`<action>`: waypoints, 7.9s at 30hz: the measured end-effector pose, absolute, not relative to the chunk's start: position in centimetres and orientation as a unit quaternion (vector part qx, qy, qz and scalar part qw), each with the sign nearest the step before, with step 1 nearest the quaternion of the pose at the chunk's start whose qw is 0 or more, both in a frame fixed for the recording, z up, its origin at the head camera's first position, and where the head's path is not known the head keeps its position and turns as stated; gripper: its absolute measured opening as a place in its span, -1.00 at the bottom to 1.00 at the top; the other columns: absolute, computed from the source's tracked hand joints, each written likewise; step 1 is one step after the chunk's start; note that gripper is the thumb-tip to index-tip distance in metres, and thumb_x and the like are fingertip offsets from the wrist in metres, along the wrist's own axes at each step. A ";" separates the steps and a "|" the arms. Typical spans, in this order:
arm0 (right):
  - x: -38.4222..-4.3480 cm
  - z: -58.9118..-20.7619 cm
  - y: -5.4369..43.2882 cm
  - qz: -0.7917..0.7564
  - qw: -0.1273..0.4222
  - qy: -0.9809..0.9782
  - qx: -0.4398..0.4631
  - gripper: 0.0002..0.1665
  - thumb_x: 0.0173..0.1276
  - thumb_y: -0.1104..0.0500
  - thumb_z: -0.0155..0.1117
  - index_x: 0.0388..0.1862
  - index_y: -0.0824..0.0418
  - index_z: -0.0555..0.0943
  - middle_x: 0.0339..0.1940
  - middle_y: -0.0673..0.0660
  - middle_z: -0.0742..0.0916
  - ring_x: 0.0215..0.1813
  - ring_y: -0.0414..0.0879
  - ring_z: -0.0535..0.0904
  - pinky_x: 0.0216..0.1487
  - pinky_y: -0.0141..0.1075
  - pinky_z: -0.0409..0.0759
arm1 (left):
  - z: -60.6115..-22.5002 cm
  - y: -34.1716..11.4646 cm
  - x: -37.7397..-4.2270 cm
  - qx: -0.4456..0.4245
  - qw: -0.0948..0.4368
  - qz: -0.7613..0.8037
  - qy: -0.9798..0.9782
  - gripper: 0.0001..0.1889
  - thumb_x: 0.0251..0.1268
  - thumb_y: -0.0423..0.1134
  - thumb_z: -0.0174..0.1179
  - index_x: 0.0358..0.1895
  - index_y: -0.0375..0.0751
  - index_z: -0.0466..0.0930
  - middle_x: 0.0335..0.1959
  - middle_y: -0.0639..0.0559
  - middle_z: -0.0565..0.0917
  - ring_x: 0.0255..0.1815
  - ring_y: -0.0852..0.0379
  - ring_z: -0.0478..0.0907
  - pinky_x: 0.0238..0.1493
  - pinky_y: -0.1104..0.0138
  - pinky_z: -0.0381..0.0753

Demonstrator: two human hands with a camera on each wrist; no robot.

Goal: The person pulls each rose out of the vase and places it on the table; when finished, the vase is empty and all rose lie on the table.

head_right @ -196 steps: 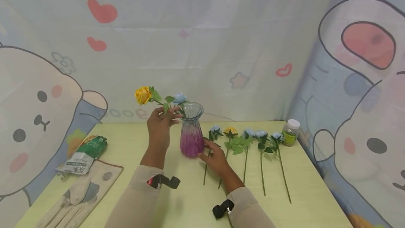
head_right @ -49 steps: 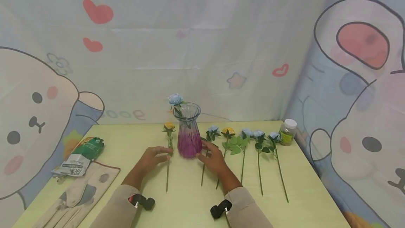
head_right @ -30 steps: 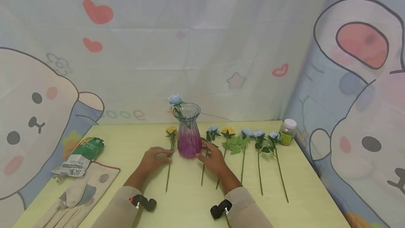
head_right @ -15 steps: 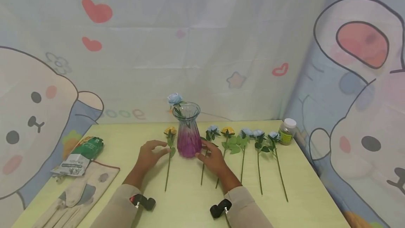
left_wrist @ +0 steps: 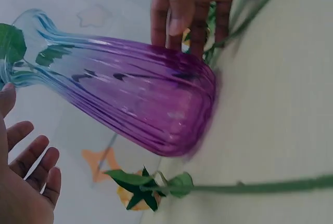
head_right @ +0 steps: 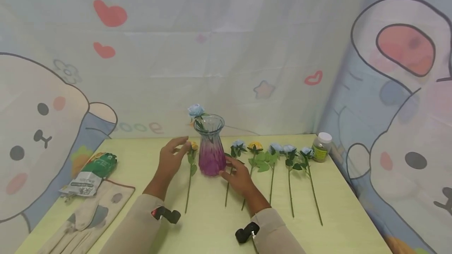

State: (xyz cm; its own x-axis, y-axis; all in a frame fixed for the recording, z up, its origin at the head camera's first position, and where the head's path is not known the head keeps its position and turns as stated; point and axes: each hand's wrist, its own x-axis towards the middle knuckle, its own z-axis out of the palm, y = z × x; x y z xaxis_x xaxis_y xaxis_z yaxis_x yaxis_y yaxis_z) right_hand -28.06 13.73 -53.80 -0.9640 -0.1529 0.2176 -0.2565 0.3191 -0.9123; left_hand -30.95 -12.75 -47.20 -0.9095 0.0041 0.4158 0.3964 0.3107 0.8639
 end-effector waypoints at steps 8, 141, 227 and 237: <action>-28.0 -53.8 13.7 0.574 0.043 -0.809 0.121 -0.25 0.55 0.20 0.45 0.64 0.26 0.46 0.58 0.34 0.60 0.53 0.34 0.58 0.57 0.22 0.56 | -44.1 -11.2 -31.4 -0.104 0.054 -0.661 -0.741 -0.37 0.71 0.11 0.17 0.63 -0.13 0.43 0.63 -0.15 0.48 0.65 -0.22 0.43 0.68 -0.22 0.39; -28.3 -54.1 14.0 0.575 0.036 -0.807 0.128 -0.28 0.56 0.20 0.43 0.62 0.27 0.47 0.59 0.34 0.59 0.53 0.35 0.59 0.55 0.22 0.58 | -38.7 -10.2 -31.1 -0.150 0.093 -0.787 -0.591 -0.84 0.61 -0.34 0.30 0.09 -0.28 0.61 0.17 -0.31 0.83 -0.12 0.16 0.91 0.04 0.26 0.89; -28.2 -54.0 14.0 0.580 0.032 -0.805 0.123 -0.30 0.57 0.19 0.43 0.61 0.30 0.48 0.59 0.35 0.58 0.53 0.35 0.59 0.57 0.21 0.57 | -39.6 -13.7 -31.8 -0.010 0.186 -0.940 -0.285 -0.74 0.41 -0.59 0.34 -0.07 -0.13 0.80 0.01 0.02 0.77 -0.02 0.10 0.85 -0.25 0.44 0.66; -28.2 -54.0 13.9 0.576 0.033 -0.808 0.117 -0.31 0.58 0.20 0.41 0.61 0.29 0.48 0.59 0.33 0.59 0.53 0.33 0.60 0.56 0.19 0.59 | -40.8 -15.3 -31.3 0.008 0.158 -0.929 -0.334 -0.72 0.45 -0.56 0.34 0.07 -0.17 0.77 0.01 0.05 0.80 -0.03 0.14 0.84 -0.23 0.45 0.67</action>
State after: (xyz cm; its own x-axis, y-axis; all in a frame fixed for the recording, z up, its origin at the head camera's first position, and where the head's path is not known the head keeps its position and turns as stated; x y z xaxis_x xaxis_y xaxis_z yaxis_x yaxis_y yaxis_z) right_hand -28.24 13.87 -53.96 -0.9703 -0.1509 0.1891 -0.2279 0.3080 -0.9237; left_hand -31.32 -15.33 -40.81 -0.9501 -0.2986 0.0899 0.2876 -0.7272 0.6233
